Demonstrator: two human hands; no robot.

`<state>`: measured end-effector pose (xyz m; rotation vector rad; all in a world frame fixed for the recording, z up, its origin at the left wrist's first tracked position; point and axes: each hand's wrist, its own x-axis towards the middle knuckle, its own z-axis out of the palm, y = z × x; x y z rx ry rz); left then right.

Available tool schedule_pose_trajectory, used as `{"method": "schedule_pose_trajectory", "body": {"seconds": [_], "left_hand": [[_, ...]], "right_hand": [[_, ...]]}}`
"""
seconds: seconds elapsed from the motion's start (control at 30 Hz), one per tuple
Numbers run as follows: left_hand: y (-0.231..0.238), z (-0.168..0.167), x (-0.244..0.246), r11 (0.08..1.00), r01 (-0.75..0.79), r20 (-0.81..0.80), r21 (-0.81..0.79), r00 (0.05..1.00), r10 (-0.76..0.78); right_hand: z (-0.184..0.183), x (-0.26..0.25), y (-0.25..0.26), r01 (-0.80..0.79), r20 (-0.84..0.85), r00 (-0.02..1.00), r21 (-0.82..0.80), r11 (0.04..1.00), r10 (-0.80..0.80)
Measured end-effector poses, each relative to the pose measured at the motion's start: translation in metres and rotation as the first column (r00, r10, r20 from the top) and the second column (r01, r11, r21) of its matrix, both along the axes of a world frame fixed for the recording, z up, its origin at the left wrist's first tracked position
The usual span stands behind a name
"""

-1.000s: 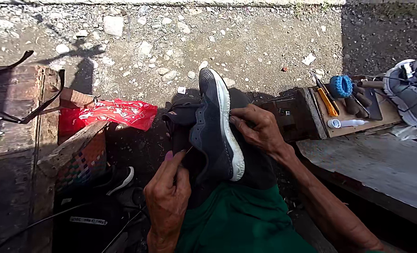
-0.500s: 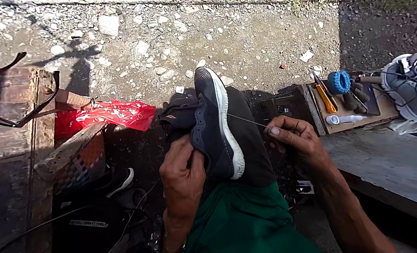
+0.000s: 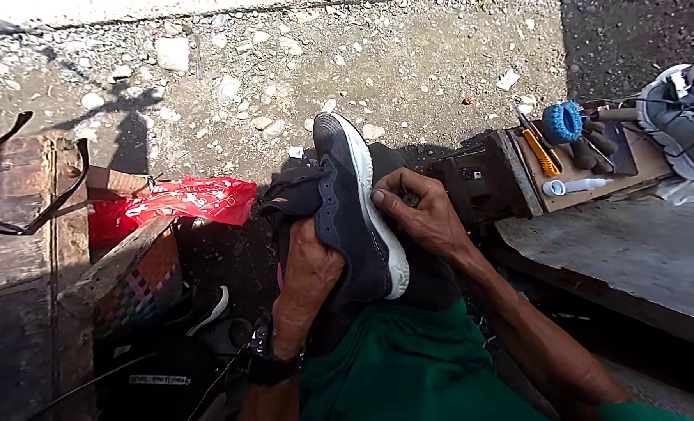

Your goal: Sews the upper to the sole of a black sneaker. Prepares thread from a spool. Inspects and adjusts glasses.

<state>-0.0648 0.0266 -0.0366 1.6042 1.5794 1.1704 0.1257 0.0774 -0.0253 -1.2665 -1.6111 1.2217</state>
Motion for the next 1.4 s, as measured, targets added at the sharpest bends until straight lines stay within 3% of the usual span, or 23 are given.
{"method": "schedule_pose_trajectory", "body": {"seconds": [0.07,0.13,0.5,0.63,0.73,0.77,0.83,0.87,0.9,0.93,1.03,1.1,1.27,1.4], "left_hand": [[0.0,0.0,0.002,1.0,-0.015,0.003,0.008,1.0,0.015],[-0.001,-0.001,0.003,0.999,-0.036,0.001,0.022,0.999,0.036],[0.0,-0.021,0.007,0.981,-0.131,0.008,0.145,0.991,0.131],[0.008,-0.027,0.006,0.977,-0.129,0.033,0.169,0.992,0.125],[0.005,-0.01,-0.012,0.997,0.07,0.106,0.032,0.992,-0.073],[0.005,-0.004,-0.023,0.98,0.199,0.229,-0.029,0.955,-0.188],[0.003,0.003,-0.045,0.858,0.507,0.592,-0.084,0.718,-0.366],[0.002,0.002,-0.051,0.792,0.608,0.724,-0.058,0.571,-0.386],[0.0,0.003,-0.05,0.77,0.637,0.79,-0.039,0.492,-0.366],[-0.003,0.006,-0.043,0.797,0.601,0.807,-0.058,0.498,-0.317],[-0.007,0.017,-0.003,0.934,0.262,0.728,-0.243,0.686,-0.003],[-0.005,0.018,0.012,0.945,0.091,0.654,-0.313,0.743,0.145],[-0.003,0.016,0.017,0.952,-0.011,0.585,-0.305,0.787,0.197],[-0.004,0.014,0.019,0.954,-0.023,0.59,-0.298,0.782,0.203]], "right_hand": [[0.003,0.001,0.002,-0.005,-0.097,0.995,-0.165,0.986,-0.011],[0.001,0.001,0.002,0.001,-0.138,0.99,-0.207,0.978,-0.03],[-0.016,-0.015,-0.005,0.103,-0.166,0.981,-0.015,0.995,-0.104],[-0.013,-0.016,0.0,0.078,-0.115,0.99,-0.039,0.996,-0.082],[0.003,0.006,0.009,-0.035,0.082,0.996,-0.022,0.999,0.036],[0.009,0.018,0.013,-0.062,0.163,0.985,-0.014,0.998,0.063],[0.022,0.046,0.017,-0.072,0.31,0.948,-0.009,0.997,0.072],[0.028,0.057,0.017,-0.074,0.345,0.936,-0.008,0.997,0.073],[0.034,0.065,0.015,-0.085,0.352,0.933,-0.002,0.996,0.08],[0.038,0.069,0.012,-0.103,0.34,0.936,0.008,0.995,0.095],[0.029,0.055,-0.004,-0.196,0.215,0.961,0.083,0.977,0.174],[0.013,0.039,-0.011,-0.246,0.176,0.96,0.156,0.957,0.218],[-0.012,0.018,-0.009,-0.177,0.284,0.955,0.328,0.928,0.081],[-0.014,0.015,-0.006,-0.12,0.268,0.963,0.321,0.939,0.032]]}}
